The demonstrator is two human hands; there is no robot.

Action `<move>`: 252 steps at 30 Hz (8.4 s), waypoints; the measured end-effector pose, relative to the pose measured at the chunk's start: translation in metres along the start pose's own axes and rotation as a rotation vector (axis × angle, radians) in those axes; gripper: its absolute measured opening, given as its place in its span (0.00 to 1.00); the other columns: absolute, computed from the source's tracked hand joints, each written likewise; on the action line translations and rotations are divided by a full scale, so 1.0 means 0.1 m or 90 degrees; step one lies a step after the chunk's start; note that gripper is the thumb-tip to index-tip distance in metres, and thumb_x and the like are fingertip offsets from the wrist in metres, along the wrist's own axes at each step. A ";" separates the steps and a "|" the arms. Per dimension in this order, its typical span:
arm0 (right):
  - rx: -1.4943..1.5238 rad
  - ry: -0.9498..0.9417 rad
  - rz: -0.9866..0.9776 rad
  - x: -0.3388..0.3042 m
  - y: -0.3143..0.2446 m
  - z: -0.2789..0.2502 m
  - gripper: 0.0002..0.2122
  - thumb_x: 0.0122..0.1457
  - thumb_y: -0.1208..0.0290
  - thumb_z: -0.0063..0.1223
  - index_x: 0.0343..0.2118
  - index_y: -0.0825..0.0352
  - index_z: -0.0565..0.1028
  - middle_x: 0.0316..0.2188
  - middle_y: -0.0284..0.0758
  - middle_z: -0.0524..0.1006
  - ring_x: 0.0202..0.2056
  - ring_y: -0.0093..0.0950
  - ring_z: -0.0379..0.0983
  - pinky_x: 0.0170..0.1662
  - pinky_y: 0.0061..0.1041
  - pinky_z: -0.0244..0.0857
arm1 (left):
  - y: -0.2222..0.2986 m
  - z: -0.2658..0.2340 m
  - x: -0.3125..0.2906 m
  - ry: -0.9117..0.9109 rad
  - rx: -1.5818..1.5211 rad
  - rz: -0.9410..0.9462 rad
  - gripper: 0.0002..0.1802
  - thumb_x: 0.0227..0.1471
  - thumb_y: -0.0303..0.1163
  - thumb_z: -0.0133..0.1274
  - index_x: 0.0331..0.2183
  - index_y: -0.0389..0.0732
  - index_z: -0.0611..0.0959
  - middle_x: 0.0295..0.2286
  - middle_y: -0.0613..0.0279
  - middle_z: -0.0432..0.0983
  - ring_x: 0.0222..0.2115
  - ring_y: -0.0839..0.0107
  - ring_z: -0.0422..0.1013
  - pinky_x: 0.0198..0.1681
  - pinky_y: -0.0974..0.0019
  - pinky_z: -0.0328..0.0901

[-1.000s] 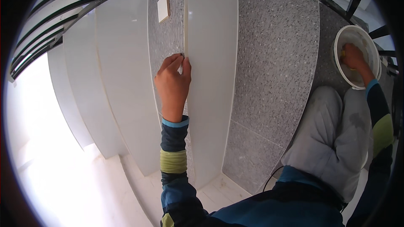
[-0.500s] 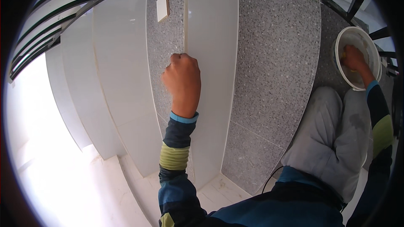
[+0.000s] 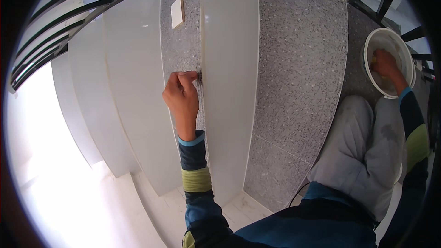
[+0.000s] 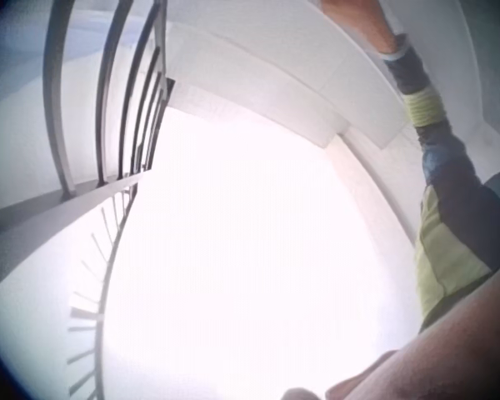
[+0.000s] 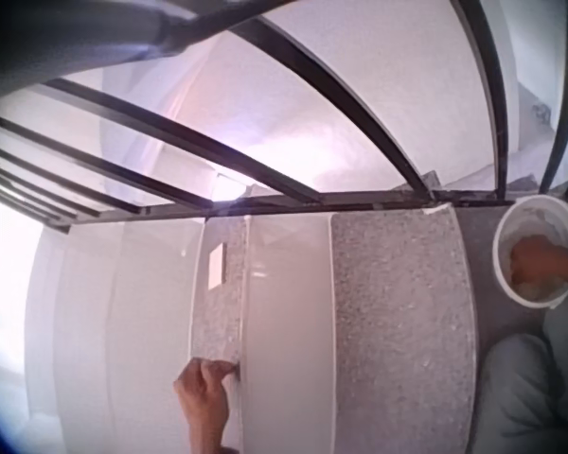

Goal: Cleaning a tiled staircase using a bucket of water and a sponge.

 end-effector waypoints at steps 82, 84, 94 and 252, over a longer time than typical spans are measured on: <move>-0.011 -0.035 0.008 0.00 -0.08 -0.04 0.18 0.40 0.66 0.59 0.35 0.68 0.72 0.37 0.46 0.74 0.40 0.44 0.72 0.43 0.38 0.66 | 0.18 0.05 0.19 -0.160 0.331 0.058 0.06 0.43 0.27 0.53 0.19 0.37 0.81 0.18 0.55 0.76 0.17 0.61 0.74 0.21 0.64 0.67; -0.024 -0.024 0.004 0.01 -0.05 0.01 0.18 0.40 0.66 0.59 0.35 0.68 0.73 0.37 0.46 0.74 0.40 0.43 0.72 0.43 0.38 0.66 | 0.07 0.03 0.17 -0.160 0.154 0.017 0.06 0.43 0.28 0.52 0.22 0.36 0.82 0.18 0.54 0.76 0.18 0.59 0.74 0.23 0.63 0.67; -0.013 -0.016 -0.002 0.08 0.02 0.07 0.19 0.37 0.67 0.61 0.35 0.67 0.73 0.37 0.45 0.74 0.40 0.44 0.72 0.44 0.38 0.66 | 0.33 0.22 0.06 -0.145 0.520 0.167 0.08 0.42 0.30 0.53 0.17 0.39 0.80 0.18 0.55 0.75 0.17 0.58 0.72 0.19 0.64 0.66; 0.691 0.242 -0.701 -1.64 -4.13 -0.53 0.24 0.53 0.65 0.48 0.53 0.68 0.64 0.45 0.48 0.66 0.49 0.40 0.63 0.52 0.36 0.58 | -1.15 0.11 0.11 -0.033 -0.078 0.051 0.30 0.56 0.49 0.41 0.51 0.35 0.65 0.50 0.46 0.60 0.53 0.52 0.54 0.56 0.55 0.48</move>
Point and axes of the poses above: each hand's wrist, its own x-axis towards the middle knuckle, its own z-axis out of the palm, y = z × x, the point moved 4 cm from there along x, towards the middle knuckle
